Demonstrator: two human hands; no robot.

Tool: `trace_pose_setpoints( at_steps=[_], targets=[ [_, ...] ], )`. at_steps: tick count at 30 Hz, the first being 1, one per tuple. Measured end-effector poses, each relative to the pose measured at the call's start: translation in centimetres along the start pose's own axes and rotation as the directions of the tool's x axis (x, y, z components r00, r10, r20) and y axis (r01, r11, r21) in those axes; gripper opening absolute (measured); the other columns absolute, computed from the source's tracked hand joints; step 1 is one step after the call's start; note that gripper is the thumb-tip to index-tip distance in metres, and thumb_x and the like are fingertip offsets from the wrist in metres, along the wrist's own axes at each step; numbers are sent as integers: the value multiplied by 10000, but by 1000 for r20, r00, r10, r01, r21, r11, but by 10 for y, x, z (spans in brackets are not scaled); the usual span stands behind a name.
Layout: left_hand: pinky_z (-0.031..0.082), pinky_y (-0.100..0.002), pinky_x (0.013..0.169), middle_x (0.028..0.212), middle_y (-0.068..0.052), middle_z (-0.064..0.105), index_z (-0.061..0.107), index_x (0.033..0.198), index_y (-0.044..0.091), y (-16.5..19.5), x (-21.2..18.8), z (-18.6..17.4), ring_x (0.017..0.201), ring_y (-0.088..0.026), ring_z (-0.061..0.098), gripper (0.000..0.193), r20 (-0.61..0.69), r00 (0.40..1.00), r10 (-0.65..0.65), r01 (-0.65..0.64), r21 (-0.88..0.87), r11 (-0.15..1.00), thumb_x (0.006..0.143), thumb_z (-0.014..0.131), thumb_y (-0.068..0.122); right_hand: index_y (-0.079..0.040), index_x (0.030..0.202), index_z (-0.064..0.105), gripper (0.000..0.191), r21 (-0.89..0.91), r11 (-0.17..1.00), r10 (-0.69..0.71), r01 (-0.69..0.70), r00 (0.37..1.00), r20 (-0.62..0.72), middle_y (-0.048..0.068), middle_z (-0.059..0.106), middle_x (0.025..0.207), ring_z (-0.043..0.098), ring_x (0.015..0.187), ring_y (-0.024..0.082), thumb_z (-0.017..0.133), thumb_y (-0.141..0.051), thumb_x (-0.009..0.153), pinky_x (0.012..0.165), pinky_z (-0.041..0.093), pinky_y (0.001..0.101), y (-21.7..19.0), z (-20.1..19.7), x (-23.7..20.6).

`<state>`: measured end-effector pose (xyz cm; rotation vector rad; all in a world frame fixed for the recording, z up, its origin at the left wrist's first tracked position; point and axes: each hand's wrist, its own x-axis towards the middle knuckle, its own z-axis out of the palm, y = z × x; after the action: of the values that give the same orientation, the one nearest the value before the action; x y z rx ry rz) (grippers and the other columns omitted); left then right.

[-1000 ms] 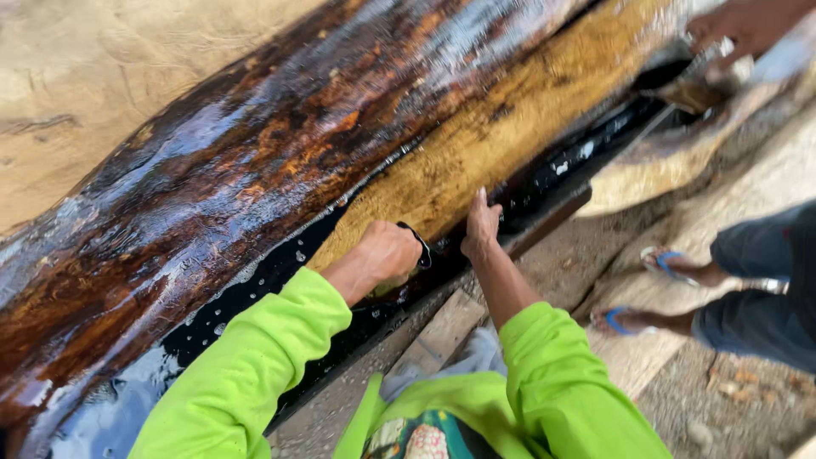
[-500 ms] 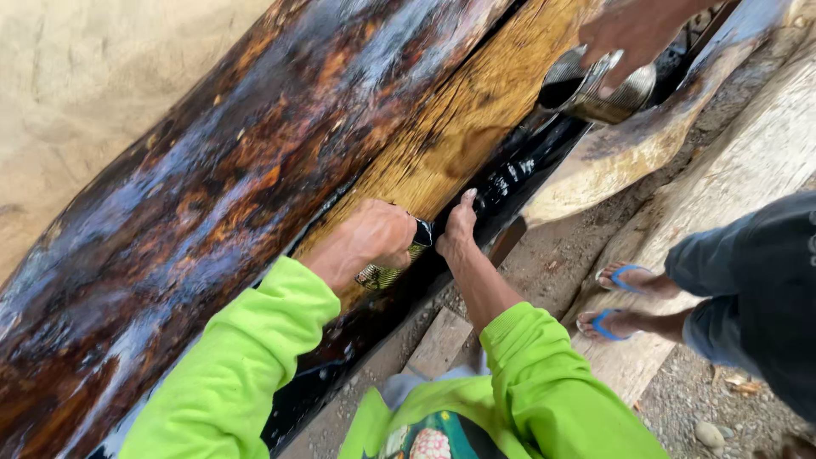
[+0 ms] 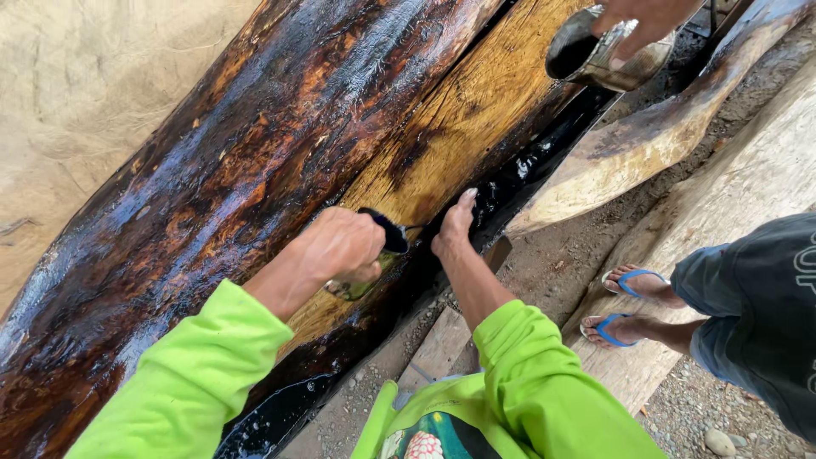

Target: The person pours dark wood stain from a metal can onto large raw timber slabs resting in a trough and spreads the liquid over the wood surface by hand, working along the slab and repeating the pour-and-spread cycle across untreated sections.

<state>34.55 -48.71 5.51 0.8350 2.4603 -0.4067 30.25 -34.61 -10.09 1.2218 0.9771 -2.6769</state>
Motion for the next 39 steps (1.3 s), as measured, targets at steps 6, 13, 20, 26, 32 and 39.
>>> trace_pose_setpoints(
  at_steps=[6,13,20,26,32,39],
  targets=[
    [589,-458,721,812,-153,739,738,749,65,-1,23,-1,791,-341,722,293,213,977,-26,27,-4,1000,810,669,343,-72,1632,155,1045,-42,985,163,-165,986,-47,125,162,1720,216,1556,346,361,-799,910,1246,182,537,-4,1,-1],
    [594,-455,743,867,-128,763,773,829,65,20,95,-51,798,-292,745,277,236,972,-9,12,-11,1000,819,673,323,-56,1621,170,992,-29,997,73,-74,997,-26,168,226,1666,268,1491,384,311,-778,957,1210,237,576,-64,12,29],
    [584,-446,754,899,-106,764,784,846,88,30,142,-94,830,-276,744,213,86,996,-9,9,4,1000,777,674,257,5,1447,445,787,215,976,-66,19,974,216,182,627,1348,679,1117,335,388,-636,996,957,602,496,-111,19,58],
    [575,-455,677,796,-159,726,777,783,73,14,114,-81,739,-348,707,209,-205,979,3,-15,-56,998,738,679,252,-327,1605,49,756,-230,973,-23,22,1000,-5,-4,287,1621,392,1405,306,379,-552,963,1092,323,631,-111,25,39],
    [564,-464,587,696,-180,694,698,752,6,-6,55,-22,636,-359,687,249,-142,990,-3,-18,-146,989,820,633,236,-283,1618,-15,777,-368,902,-192,225,974,125,19,205,1697,272,1530,324,365,-546,994,1158,245,651,-98,19,39],
    [552,-487,665,740,-193,682,673,744,0,-20,-26,50,730,-376,688,306,-127,987,-96,61,-256,965,835,664,292,-115,1682,41,763,-637,661,-262,397,917,301,67,158,1766,147,1594,351,336,-517,1105,1267,131,526,-70,10,43]
  ],
)
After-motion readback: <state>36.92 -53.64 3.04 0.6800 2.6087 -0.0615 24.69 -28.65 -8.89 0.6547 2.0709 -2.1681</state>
